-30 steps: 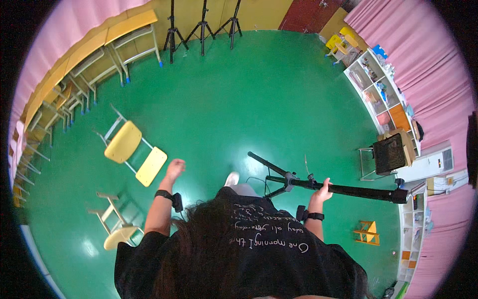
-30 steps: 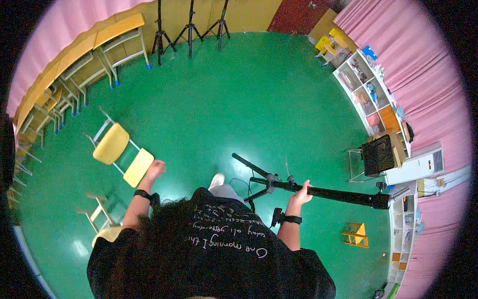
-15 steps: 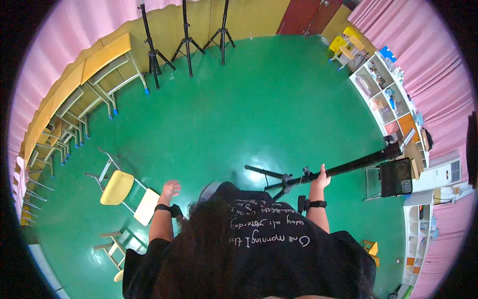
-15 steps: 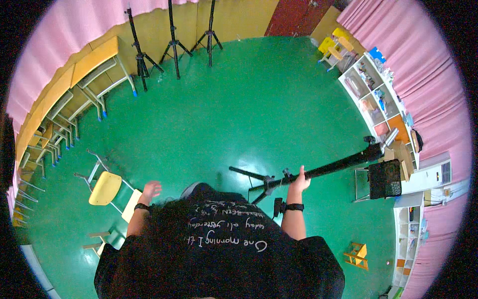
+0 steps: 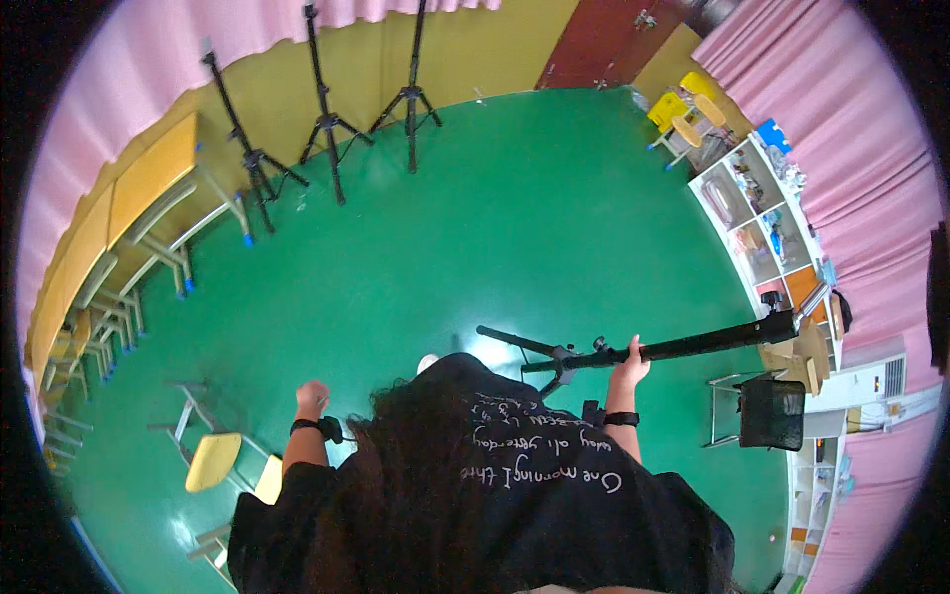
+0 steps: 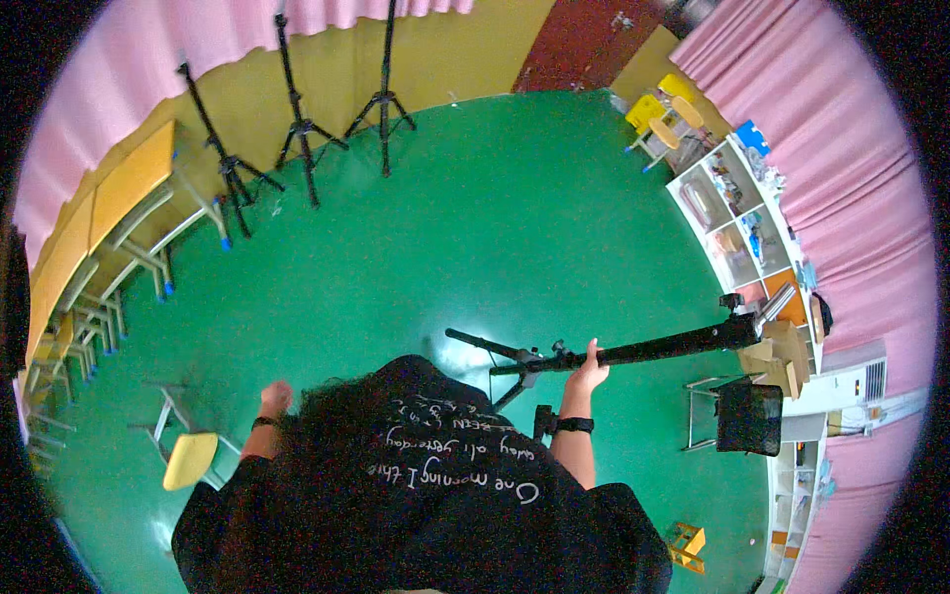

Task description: The person places a plastic basin on a shelf, gathers several small brooms and dustpans to arrange them on a counter, and then picks up and relocates several tripod stands and a chair within the room.

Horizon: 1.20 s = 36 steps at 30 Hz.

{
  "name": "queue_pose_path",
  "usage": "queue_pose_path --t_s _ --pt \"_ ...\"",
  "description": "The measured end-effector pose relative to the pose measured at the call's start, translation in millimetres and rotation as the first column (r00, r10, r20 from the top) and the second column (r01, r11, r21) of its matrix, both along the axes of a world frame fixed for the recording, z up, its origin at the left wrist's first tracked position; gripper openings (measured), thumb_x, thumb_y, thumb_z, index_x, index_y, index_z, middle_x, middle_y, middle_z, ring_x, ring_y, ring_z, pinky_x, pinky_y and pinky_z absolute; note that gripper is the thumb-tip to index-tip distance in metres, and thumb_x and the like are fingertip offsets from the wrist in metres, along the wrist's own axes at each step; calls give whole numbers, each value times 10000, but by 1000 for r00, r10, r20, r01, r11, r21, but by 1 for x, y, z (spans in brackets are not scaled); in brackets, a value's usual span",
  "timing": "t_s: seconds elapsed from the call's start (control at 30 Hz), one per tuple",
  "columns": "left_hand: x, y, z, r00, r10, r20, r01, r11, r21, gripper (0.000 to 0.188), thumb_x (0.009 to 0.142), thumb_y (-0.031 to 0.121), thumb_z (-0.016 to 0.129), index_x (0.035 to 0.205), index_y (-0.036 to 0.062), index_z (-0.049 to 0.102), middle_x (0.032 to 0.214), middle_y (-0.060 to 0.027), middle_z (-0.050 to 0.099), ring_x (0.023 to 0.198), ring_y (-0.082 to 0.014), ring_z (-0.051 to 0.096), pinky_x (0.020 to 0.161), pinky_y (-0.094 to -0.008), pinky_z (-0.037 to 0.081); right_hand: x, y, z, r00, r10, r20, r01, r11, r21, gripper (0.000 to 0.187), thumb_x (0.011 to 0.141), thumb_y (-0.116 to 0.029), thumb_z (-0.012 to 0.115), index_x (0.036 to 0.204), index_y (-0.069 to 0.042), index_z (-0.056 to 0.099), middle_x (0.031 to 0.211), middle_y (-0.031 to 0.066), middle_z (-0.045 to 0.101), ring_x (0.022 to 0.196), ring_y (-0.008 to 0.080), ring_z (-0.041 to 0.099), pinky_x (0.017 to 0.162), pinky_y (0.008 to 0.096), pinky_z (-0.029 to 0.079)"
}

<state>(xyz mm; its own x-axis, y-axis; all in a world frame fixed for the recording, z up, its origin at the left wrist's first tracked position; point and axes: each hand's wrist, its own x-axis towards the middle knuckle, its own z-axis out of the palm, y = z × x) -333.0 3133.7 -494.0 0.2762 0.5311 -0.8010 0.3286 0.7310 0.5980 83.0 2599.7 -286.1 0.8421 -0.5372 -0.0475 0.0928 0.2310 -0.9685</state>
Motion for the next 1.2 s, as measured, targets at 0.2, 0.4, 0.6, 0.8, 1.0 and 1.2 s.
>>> queue_pose_path --t_s 0.2,0.4,0.6,0.8,1.0,1.2 --pt "272 81 -5 875 -484 14 482 874 67 297 834 208 499 1113 107 498 1039 -126 581 879 -245 567 731 -429 441 123 45 32 990 60 131 -63 998 20 205 806 -63 649 663 -80 504 685 -3 482 677 116 442 679 276 371" --pt "467 61 1 478 -840 -257 759 247 603 222 852 231 473 936 51 573 835 -93 602 734 -191 583 608 -347 462 275 83 27 971 141 193 -149 988 28 134 815 -68 638 751 -71 521 743 21 509 729 136 493 725 282 393" --pt "569 72 15 507 -855 -108 843 467 267 196 820 220 509 911 65 588 721 -61 597 615 -182 569 535 -333 455 439 144 42 969 217 117 -221 975 22 124 825 -68 625 773 -73 513 776 23 518 763 137 492 733 284 391" --pt "623 89 8 710 -656 -257 701 695 162 228 812 240 528 956 68 567 812 -62 616 648 -196 580 543 -341 462 584 221 47 924 357 138 -358 934 -14 149 809 -28 635 748 -72 506 764 -3 503 750 109 458 733 271 389" --pt "659 123 9 767 -568 -298 553 821 -141 217 858 231 493 959 45 541 916 -88 605 776 -214 597 604 -360 485 707 297 43 896 428 117 -424 904 -54 128 790 -36 661 782 -65 536 800 3 530 791 114 479 772 273 390" --pt "717 193 -34 729 -586 -355 544 810 -218 228 858 195 484 992 23 551 908 -118 619 788 -241 613 650 -366 504 833 374 40 862 486 146 -483 874 -60 123 778 -13 661 833 -64 563 848 -5 541 824 115 488 798 267 388"
